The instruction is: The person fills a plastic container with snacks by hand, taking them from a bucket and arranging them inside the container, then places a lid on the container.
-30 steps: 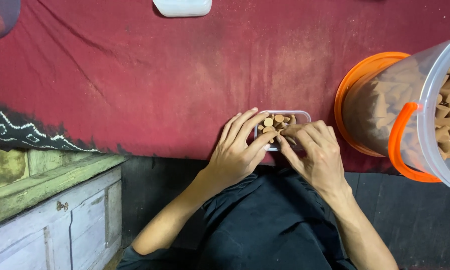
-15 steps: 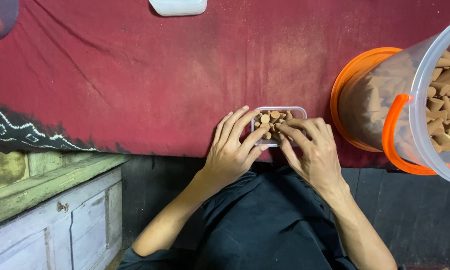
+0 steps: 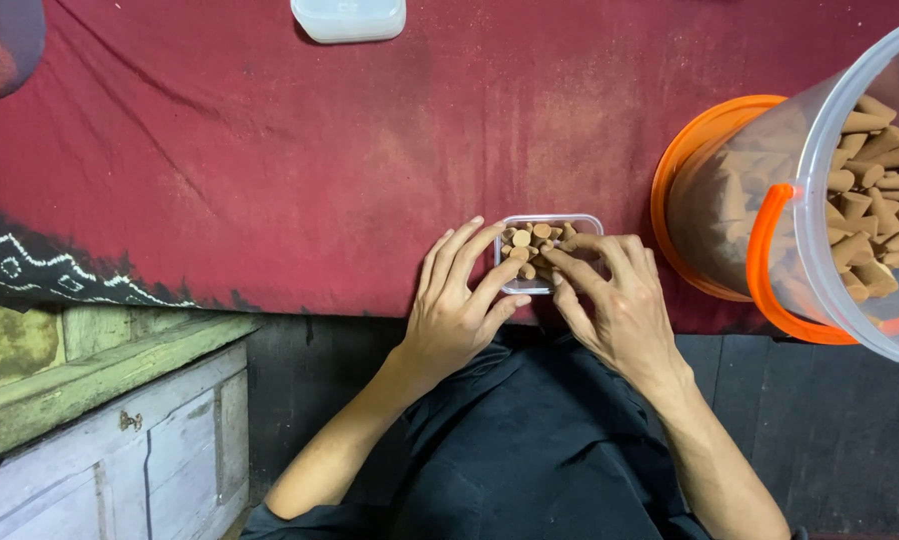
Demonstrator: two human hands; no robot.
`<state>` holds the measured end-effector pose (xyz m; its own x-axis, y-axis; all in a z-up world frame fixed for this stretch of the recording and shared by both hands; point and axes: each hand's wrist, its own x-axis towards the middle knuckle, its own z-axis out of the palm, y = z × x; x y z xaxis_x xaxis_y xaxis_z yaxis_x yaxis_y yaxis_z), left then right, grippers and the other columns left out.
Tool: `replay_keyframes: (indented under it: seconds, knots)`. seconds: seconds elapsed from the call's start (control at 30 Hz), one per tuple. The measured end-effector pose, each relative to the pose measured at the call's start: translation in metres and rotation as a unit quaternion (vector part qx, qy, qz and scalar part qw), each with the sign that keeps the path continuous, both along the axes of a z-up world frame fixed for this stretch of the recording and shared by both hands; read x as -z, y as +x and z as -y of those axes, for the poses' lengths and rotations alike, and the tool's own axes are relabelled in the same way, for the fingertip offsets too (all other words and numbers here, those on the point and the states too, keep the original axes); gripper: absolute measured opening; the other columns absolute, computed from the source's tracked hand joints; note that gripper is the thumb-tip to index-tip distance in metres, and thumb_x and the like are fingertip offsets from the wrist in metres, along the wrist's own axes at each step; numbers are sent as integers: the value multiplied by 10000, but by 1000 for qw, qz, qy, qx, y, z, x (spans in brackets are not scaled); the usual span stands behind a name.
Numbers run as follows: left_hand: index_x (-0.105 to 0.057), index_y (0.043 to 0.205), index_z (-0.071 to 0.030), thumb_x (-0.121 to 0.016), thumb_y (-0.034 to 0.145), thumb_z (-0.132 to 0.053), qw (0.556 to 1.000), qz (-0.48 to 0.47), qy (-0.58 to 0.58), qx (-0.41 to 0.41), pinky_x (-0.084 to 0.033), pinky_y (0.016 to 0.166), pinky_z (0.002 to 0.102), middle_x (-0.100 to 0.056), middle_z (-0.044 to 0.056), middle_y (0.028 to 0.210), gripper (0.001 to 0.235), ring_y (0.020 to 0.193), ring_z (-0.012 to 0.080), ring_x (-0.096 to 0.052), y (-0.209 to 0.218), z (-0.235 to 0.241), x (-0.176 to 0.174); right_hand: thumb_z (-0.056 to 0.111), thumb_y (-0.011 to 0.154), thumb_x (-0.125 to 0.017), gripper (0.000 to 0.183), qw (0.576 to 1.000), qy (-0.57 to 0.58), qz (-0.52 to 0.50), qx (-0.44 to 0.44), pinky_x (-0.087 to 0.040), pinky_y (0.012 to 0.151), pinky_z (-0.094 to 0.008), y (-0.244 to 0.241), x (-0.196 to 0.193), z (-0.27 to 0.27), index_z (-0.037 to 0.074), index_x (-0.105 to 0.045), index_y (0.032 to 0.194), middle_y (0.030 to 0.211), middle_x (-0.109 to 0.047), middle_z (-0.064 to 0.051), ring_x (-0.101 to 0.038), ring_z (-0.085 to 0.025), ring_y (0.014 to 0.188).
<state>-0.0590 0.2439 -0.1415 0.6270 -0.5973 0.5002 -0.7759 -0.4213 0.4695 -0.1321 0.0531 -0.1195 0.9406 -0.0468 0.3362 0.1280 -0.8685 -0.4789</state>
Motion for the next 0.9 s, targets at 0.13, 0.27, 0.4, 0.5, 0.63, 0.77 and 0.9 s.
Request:
replay_keyframes:
  seconds: [0.13, 0.27, 0.4, 0.5, 0.63, 0.77, 0.9]
  knots:
    - [-702, 1214, -128, -596, 1025, -424, 1000, -5, 1, -5, -439, 1102, 566, -600, 175, 1378, 366, 1319, 414, -571, 0, -1, 0, 174, 963, -713, 145, 1000, -19, -15, 4, -481, 783, -404, -4, 9, 15, 164, -777, 1092, 1081, -674, -58, -611, -298, 961]
    - [-701, 1212, -118, -610, 1023, -407, 1000, -9, 3, 1, -432, 1106, 572, -590, 184, 1388, 356, 1328, 423, -560, 2, 1, -2, 232, 966, -745, 121, 999, -21, -40, 7, -486, 752, -409, -3, 14, 22, 154, -778, 1052, 1037, -661, -54, -598, -292, 925]
    - [-636, 1330, -119, -624, 1016, -410, 999, -26, 34, 3, -413, 1129, 561, -554, 183, 1434, 428, 1363, 418, -529, 3, 0, 1, 346, 928, -760, 179, 993, -80, -78, 25, -475, 758, -446, 2, 14, 18, 180, -766, 993, 1042, -594, -42, -567, -302, 963]
    - [-593, 1404, -122, -630, 1010, -424, 997, -48, 52, 13, -392, 1148, 558, -528, 178, 1471, 498, 1393, 406, -506, 2, -1, 4, 372, 908, -758, 209, 988, -86, -121, 38, -468, 764, -444, 6, 2, 14, 180, -768, 989, 1059, -572, -24, -554, -289, 986]
    - [-579, 1422, -129, -633, 1007, -427, 996, -59, 63, 19, -381, 1159, 550, -510, 170, 1495, 513, 1411, 391, -489, 2, -3, 7, 427, 916, -750, 265, 983, -44, -170, 45, -442, 759, -444, 10, 0, 13, 170, -769, 980, 1046, -578, -13, -537, -276, 955]
    - [-593, 1402, -124, -653, 1000, -412, 996, -67, 53, 22, -385, 1154, 557, -507, 174, 1494, 499, 1411, 398, -485, 2, -3, 8, 377, 934, -743, 223, 984, -36, -170, 36, -435, 759, -435, 13, -11, 13, 165, -760, 1000, 1041, -612, -18, -559, -274, 962]
    - [-604, 1386, -125, -647, 1003, -423, 997, -56, 54, 19, -396, 1146, 558, -499, 179, 1496, 487, 1418, 406, -477, 3, -2, 8, 326, 907, -749, 171, 983, -75, -165, -4, -421, 794, -403, 15, -24, 10, 177, -740, 992, 948, -662, -7, -601, -251, 957]
